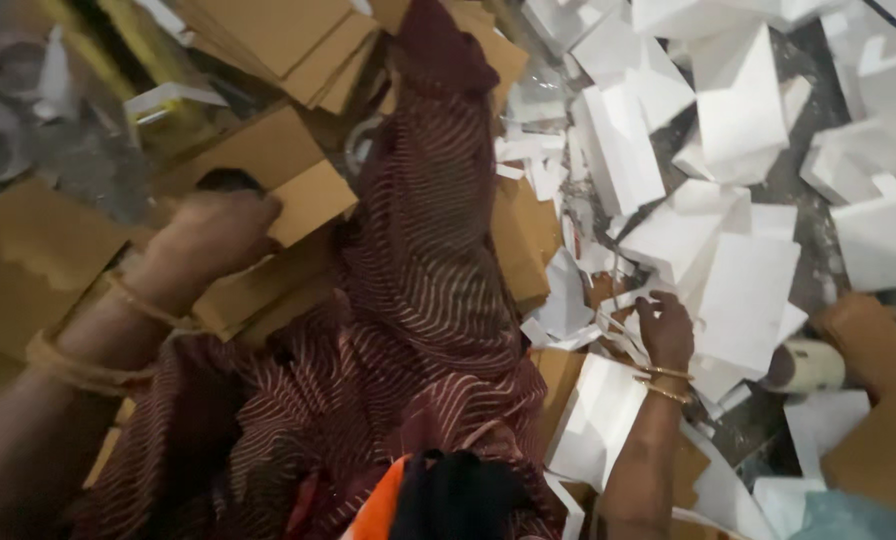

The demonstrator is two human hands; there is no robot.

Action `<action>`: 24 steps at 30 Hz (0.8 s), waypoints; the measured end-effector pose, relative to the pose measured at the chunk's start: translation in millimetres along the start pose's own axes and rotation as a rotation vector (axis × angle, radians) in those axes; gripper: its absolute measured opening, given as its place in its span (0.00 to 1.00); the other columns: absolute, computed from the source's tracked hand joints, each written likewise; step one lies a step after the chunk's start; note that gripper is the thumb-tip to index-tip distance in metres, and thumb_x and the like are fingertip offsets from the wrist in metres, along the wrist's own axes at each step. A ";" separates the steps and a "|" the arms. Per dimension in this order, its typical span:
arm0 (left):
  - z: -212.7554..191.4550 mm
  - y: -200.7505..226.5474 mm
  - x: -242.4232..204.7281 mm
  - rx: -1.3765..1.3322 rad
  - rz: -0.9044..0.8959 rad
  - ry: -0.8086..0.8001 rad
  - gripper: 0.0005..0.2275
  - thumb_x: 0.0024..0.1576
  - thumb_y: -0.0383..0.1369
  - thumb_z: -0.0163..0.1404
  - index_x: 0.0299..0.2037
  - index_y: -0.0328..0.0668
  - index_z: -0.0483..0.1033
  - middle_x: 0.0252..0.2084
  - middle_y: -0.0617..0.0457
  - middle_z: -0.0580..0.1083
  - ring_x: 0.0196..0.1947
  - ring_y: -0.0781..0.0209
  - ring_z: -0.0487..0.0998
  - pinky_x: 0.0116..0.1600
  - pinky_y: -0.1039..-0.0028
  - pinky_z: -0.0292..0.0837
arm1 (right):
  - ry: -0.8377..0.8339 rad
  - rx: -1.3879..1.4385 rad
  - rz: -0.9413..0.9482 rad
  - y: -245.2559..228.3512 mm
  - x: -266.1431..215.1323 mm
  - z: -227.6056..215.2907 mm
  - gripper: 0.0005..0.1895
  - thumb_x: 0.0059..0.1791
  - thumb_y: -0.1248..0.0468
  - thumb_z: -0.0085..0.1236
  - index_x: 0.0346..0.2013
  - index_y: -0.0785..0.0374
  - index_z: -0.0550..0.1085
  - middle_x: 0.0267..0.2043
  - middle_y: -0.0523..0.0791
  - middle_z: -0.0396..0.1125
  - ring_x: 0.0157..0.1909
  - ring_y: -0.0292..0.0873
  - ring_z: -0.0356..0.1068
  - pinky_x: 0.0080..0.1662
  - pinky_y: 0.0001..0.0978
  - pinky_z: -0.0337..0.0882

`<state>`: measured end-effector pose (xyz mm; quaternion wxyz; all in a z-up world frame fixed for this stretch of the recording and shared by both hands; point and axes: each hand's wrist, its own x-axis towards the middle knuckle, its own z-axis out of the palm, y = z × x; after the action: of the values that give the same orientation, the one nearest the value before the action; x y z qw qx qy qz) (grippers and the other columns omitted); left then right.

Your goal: The person assembles small cardboard boxes by folding the flaps and securing them with adhesive tape. They handle white foam inserts and cardboard pieces, using a tape dispenser to seal the boxes.

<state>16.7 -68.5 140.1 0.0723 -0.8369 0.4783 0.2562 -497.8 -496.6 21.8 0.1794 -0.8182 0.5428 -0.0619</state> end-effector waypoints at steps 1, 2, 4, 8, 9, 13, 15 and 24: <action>5.2 -2.9 3.6 0.014 0.007 0.001 0.16 0.53 0.41 0.58 0.44 0.40 0.75 0.41 0.46 0.79 0.44 0.47 0.81 0.47 0.59 0.77 | 0.053 0.037 -0.046 -16.1 -3.7 -4.2 0.20 0.53 0.54 0.60 0.53 0.63 0.77 0.46 0.53 0.75 0.49 0.55 0.75 0.50 0.45 0.72; 12.6 -6.5 6.1 0.018 0.059 0.082 0.15 0.53 0.41 0.58 0.42 0.40 0.76 0.40 0.46 0.79 0.44 0.47 0.81 0.47 0.59 0.77 | 0.059 0.175 -0.106 -39.3 -3.3 -3.3 0.18 0.53 0.55 0.60 0.54 0.63 0.76 0.46 0.52 0.75 0.48 0.52 0.75 0.49 0.42 0.73; 28.6 -10.1 12.9 0.031 0.163 0.246 0.12 0.52 0.39 0.58 0.39 0.39 0.76 0.37 0.46 0.79 0.43 0.48 0.81 0.46 0.59 0.77 | 0.066 0.454 -0.222 -100.5 4.8 1.4 0.16 0.54 0.59 0.59 0.54 0.63 0.75 0.46 0.48 0.74 0.46 0.45 0.74 0.49 0.36 0.74; 33.4 -7.0 19.4 0.063 0.147 0.262 0.04 0.56 0.31 0.53 0.38 0.40 0.77 0.36 0.47 0.79 0.40 0.50 0.82 0.42 0.62 0.78 | -0.167 0.765 -0.476 -256.5 -1.7 27.0 0.12 0.55 0.65 0.56 0.53 0.64 0.74 0.48 0.47 0.73 0.49 0.42 0.74 0.52 0.31 0.74; 25.4 -4.3 16.4 0.068 0.150 0.262 0.05 0.55 0.31 0.53 0.37 0.40 0.78 0.36 0.47 0.79 0.40 0.50 0.82 0.41 0.62 0.78 | -0.161 0.660 -0.485 -291.6 -19.9 39.3 0.13 0.54 0.70 0.49 0.53 0.64 0.74 0.52 0.49 0.74 0.54 0.47 0.75 0.56 0.35 0.74; -26.6 4.0 -23.4 0.131 0.088 0.134 0.14 0.49 0.40 0.59 0.37 0.39 0.79 0.35 0.47 0.79 0.38 0.50 0.82 0.39 0.62 0.78 | -0.296 0.504 -0.871 -419.0 -15.5 98.4 0.14 0.52 0.66 0.58 0.53 0.62 0.75 0.53 0.52 0.73 0.55 0.52 0.73 0.56 0.41 0.72; -54.5 7.3 -44.7 0.136 0.024 0.056 0.08 0.55 0.35 0.56 0.39 0.40 0.79 0.34 0.50 0.80 0.36 0.53 0.83 0.36 0.63 0.78 | -0.383 0.265 -0.796 -454.7 -11.6 136.1 0.15 0.51 0.63 0.58 0.52 0.61 0.75 0.53 0.53 0.72 0.55 0.55 0.72 0.55 0.44 0.71; -116.8 -11.7 -149.4 0.219 -0.062 -0.078 0.04 0.55 0.33 0.57 0.37 0.46 0.81 0.31 0.55 0.80 0.33 0.61 0.82 0.38 0.67 0.78 | -0.477 -0.328 -0.513 -476.7 15.4 232.2 0.13 0.52 0.58 0.56 0.40 0.65 0.79 0.48 0.54 0.75 0.49 0.55 0.76 0.50 0.47 0.76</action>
<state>7.2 9.0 313.2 0.1894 -0.8278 0.4743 0.2324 -10.0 -292.9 -23.2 0.1461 -0.9366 0.2660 0.1750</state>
